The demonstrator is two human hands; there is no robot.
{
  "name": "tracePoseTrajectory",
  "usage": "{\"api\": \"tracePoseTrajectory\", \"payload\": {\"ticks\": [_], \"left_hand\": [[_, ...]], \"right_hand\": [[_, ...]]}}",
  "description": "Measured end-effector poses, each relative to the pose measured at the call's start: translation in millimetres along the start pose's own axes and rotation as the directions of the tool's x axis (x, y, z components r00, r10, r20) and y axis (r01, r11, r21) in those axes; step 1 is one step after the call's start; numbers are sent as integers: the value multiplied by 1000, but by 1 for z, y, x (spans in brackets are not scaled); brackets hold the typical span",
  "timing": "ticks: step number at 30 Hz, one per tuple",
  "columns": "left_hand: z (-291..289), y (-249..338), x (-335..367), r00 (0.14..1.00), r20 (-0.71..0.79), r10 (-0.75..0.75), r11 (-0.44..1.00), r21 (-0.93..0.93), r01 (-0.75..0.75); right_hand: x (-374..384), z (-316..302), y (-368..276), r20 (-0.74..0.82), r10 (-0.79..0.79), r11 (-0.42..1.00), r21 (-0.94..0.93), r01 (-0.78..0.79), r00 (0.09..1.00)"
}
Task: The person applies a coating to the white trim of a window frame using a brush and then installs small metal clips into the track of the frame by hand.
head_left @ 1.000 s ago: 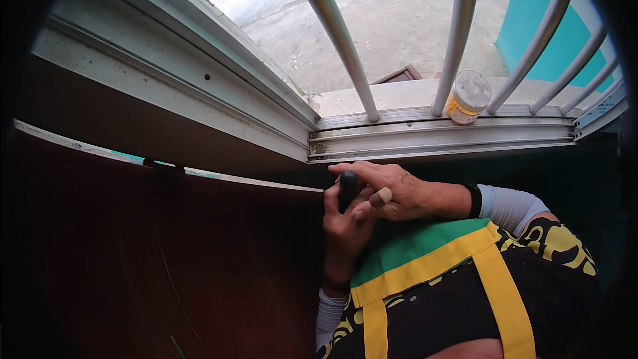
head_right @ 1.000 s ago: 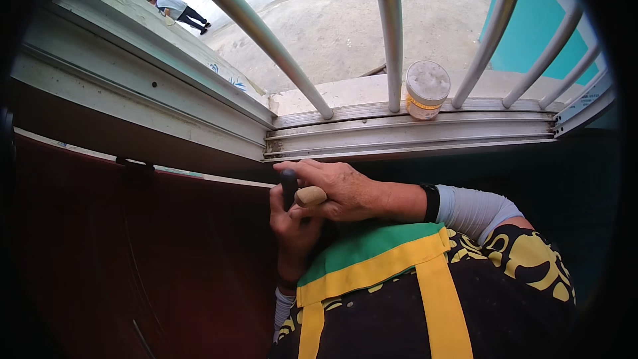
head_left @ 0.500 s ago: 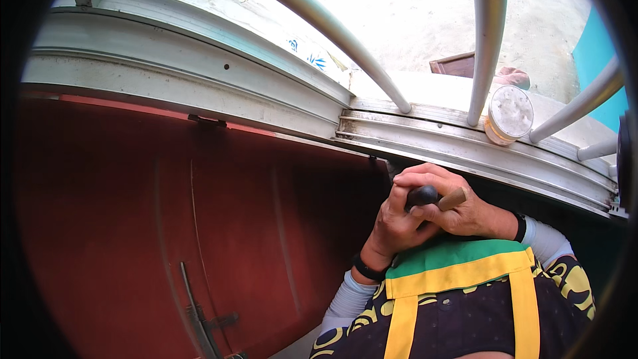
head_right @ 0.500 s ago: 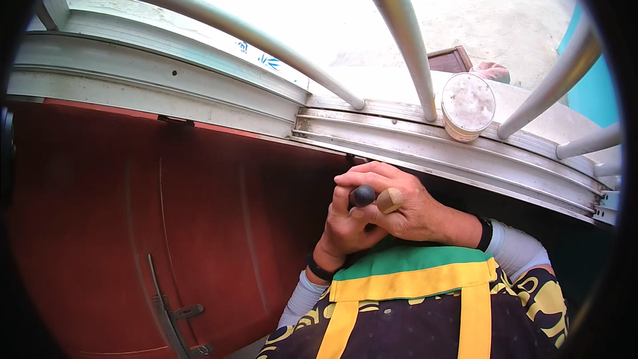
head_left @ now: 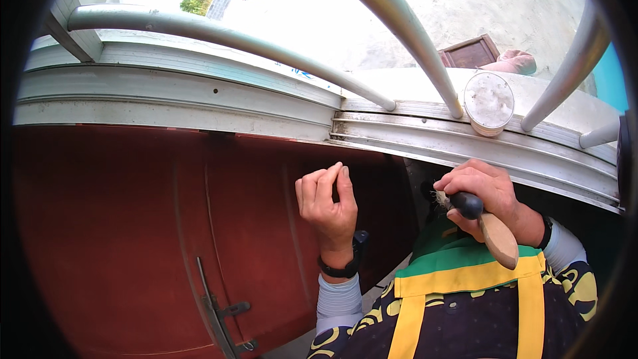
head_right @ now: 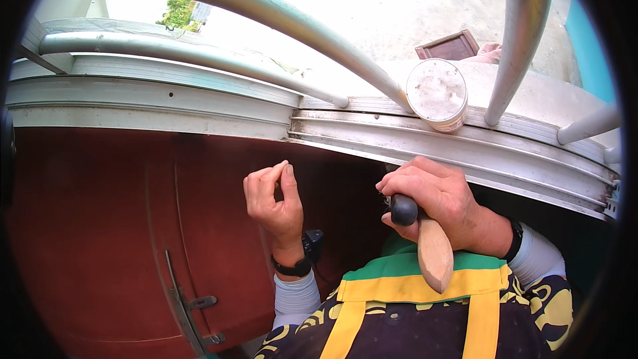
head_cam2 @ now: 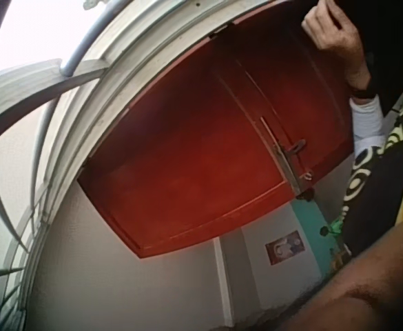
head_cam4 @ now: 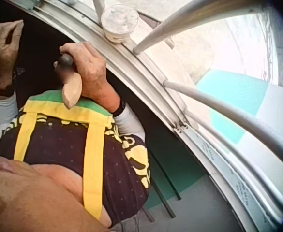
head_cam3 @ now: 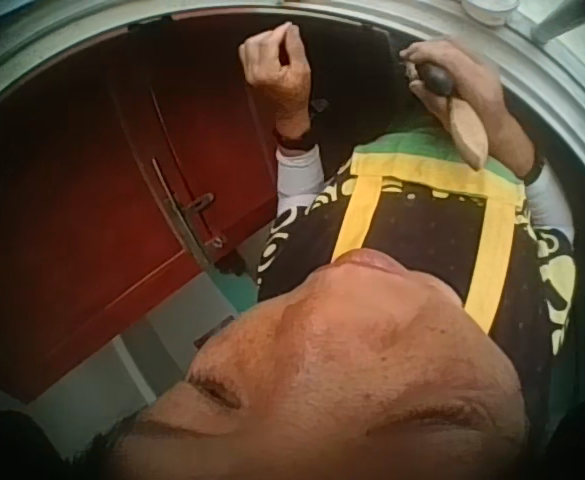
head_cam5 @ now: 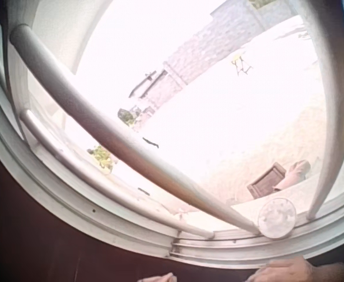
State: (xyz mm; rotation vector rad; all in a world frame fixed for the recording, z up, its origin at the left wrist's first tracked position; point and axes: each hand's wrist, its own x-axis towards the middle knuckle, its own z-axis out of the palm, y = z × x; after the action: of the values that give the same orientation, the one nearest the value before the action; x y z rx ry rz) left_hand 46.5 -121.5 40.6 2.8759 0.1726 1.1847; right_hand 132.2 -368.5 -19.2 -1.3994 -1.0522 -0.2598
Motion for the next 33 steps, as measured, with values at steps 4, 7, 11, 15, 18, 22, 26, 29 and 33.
{"api": "tracePoseTrajectory", "payload": {"ticks": [4, 7, 11, 15, 18, 22, 26, 29, 33], "left_hand": [[24, -25, 32, 878, 362, -312, 942, 241, 236], [37, -31, 48, 775, 526, -350, 923, 336, 189], [47, -33, 64, 678, 611, -410, 892, 425, 157], [56, -29, 66, 714, 604, -354, 888, 457, 53], [55, -38, 61, 743, 573, -345, 906, 410, 104], [42, -46, 62, 758, 581, -297, 945, 295, 144], [49, -58, 57, 769, 581, -265, 960, 238, 151], [62, -62, 61, 763, 605, -229, 971, 194, 137], [52, -53, 63, 784, 596, -172, 976, 209, 56]], "right_hand": [[-4, -28, -9, -36, -38, 991, -129, 33, 999], [-9, -39, -13, -99, -4, 988, -152, -11, 995], [-10, -41, -10, -199, 70, 991, -100, -92, 977], [-12, -39, -2, -235, 119, 989, -57, -136, 965], [-13, -40, -4, -231, 131, 990, -26, -140, 964], [-12, -39, -5, -246, 126, 989, -37, -140, 961], [-8, -40, -7, -224, 81, 991, -87, -103, 971], [-7, -36, -6, -221, 55, 983, -158, -91, 974], [-3, -37, -10, -193, 66, 985, -145, -95, 979]]}}
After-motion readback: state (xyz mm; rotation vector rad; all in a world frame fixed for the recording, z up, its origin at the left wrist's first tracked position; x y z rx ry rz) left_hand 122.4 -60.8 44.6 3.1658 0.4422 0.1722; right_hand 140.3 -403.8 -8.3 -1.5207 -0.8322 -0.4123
